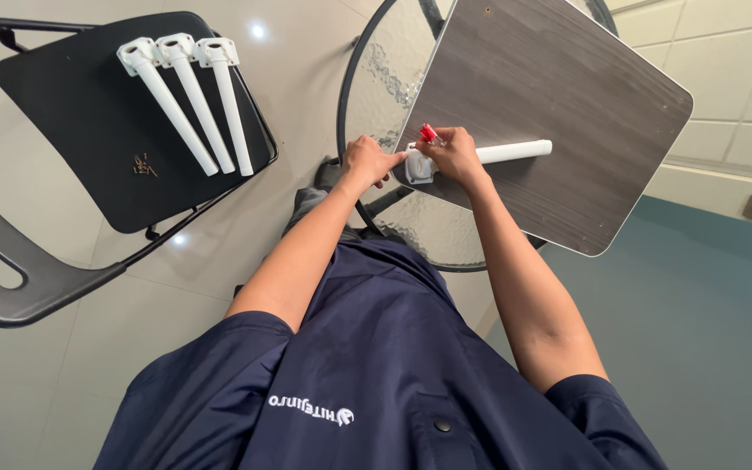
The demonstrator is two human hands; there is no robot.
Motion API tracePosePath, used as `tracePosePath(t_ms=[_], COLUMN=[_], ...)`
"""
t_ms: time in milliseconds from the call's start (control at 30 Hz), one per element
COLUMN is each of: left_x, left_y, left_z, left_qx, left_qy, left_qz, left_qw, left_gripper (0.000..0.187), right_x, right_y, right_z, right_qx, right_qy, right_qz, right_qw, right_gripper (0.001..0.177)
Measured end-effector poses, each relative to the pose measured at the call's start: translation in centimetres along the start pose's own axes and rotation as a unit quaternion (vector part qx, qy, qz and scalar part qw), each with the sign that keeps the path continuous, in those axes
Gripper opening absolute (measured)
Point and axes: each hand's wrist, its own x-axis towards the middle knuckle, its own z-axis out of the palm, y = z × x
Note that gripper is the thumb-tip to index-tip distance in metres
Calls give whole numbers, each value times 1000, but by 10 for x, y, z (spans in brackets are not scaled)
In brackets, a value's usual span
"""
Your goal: The person flips a tabletop onto a glass table and attaches a white plastic leg using a screwdriver. They insert screws into the leg bracket and tighten them to secure the leg to the tabletop.
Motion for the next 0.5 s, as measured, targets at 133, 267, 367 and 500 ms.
tracePosePath(t_ms=[133,267,367,500], left_x=[-3,-3,-5,-5], left_y=[2,3,2,0], left_z=[-5,-7,-6,-6], left_qx=[-12,-34,-36,-34], left_qy=[-13,-18,-13,-6], left_qz=[-12,-12,-6,-3], left_qw=[1000,999,999,999], left_gripper=[49,48,48,49], right_x=[0,-3,-8,-13], right_y=[-6,-20,-31,-44], right_z=[2,3,3,7], right_qx=[-31,-87,-129,-194], right_qy=[-3,14,23,72], right_qz=[-16,-31,-20,-46], right_qw=[999,996,991,977], right_gripper=[29,30,28,33])
